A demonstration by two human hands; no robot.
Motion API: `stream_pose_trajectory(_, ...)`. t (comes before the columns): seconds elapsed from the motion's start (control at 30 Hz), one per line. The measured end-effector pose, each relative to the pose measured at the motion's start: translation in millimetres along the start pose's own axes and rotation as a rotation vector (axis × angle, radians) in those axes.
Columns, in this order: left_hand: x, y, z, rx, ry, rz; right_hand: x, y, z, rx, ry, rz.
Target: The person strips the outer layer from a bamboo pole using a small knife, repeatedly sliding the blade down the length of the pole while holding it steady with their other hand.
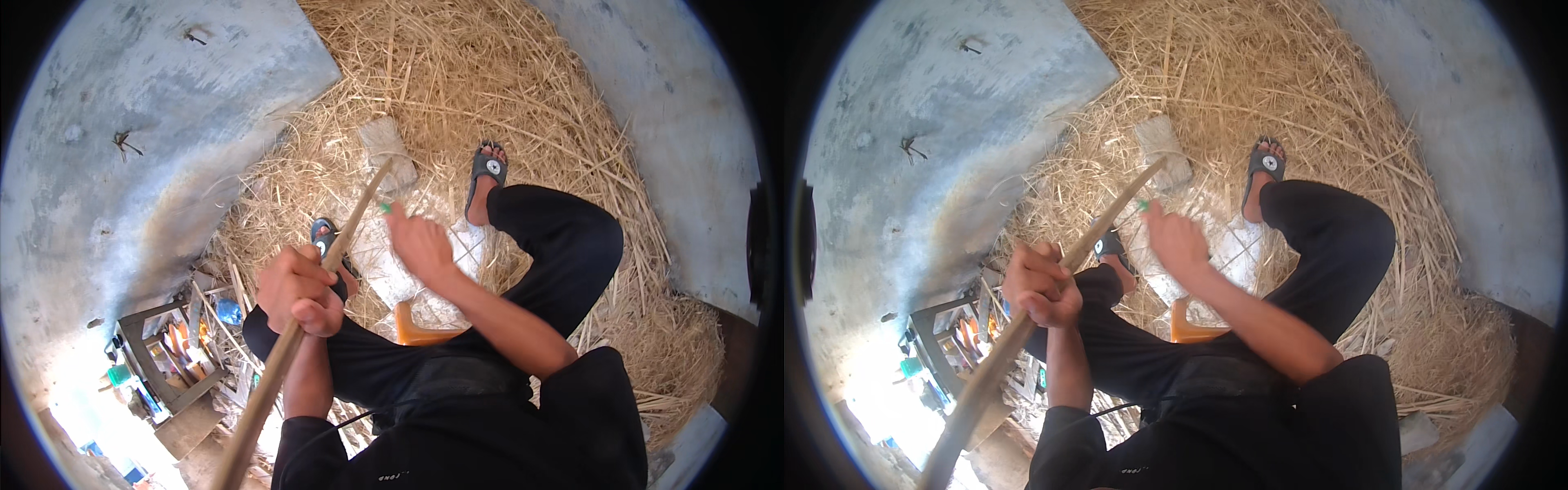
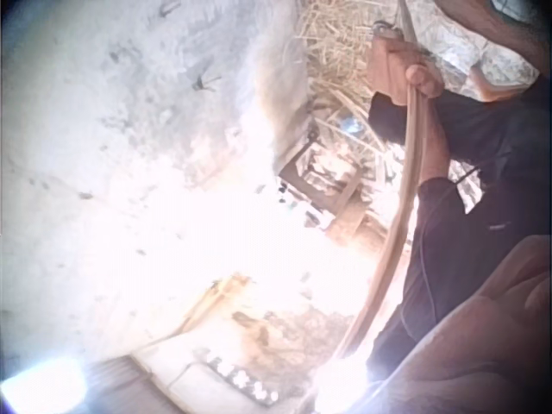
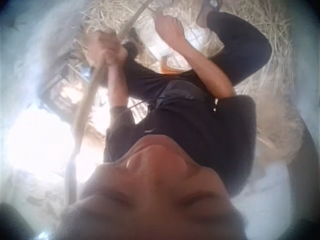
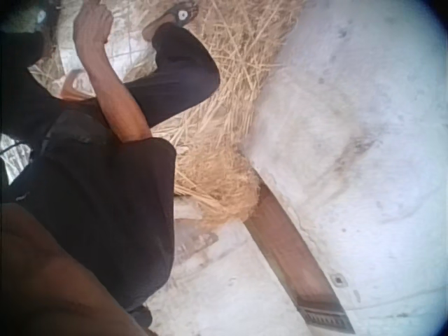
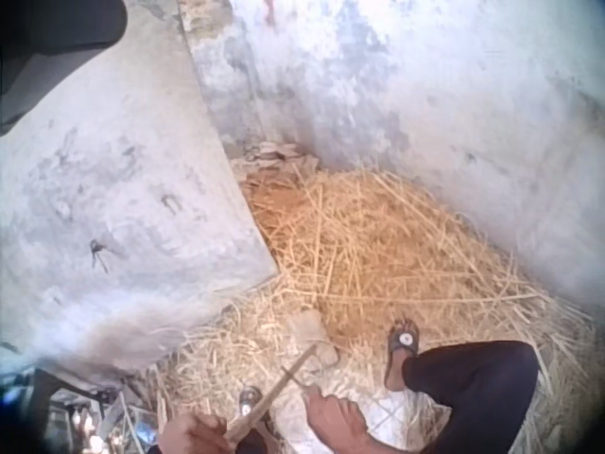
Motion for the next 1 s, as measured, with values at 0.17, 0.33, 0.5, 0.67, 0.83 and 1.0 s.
stream_pose_trajectory(0.17,-4.9,-3.5,-8.9,0.001,-0.043,-0.100,-69.4,-25.0,-14.9,-0.087,0.009,-0.237)
stream_pose_trajectory(0.33,10.9,-4.4,5.8,-0.164,0.054,0.077,6.8,8.6,-9.1,-0.205,-0.241,0.269)
stream_pose_trajectory(0.5,7.9,1.4,4.6,-0.213,0.078,0.120,-23.9,-34.0,-38.7,-0.003,-0.107,-0.068)
stream_pose_trajectory(0.67,11.6,-0.1,8.4,-0.237,0.083,0.139,-78.5,-45.8,-33.9,0.082,-0.106,-0.338)
stream_pose_trajectory(0.83,16.8,-0.1,16.2,-0.146,0.098,0.072,16.5,-9.5,10.9,-0.025,-0.276,0.113)
stream_pose_trajectory(1.0,7.2,-5.8,12.8,0.084,0.110,-0.067,45.9,6.3,22.8,-0.104,-0.088,0.124)
Point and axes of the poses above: each hand's wrist, its own y-axis away from the middle knuckle, its own z-axis out of the back of the hand, x = y × z, the point moved 5 cm from there along -y, towards the middle knuckle, and after that the axes turned 14 degrees about x, right-handed, at the moved point
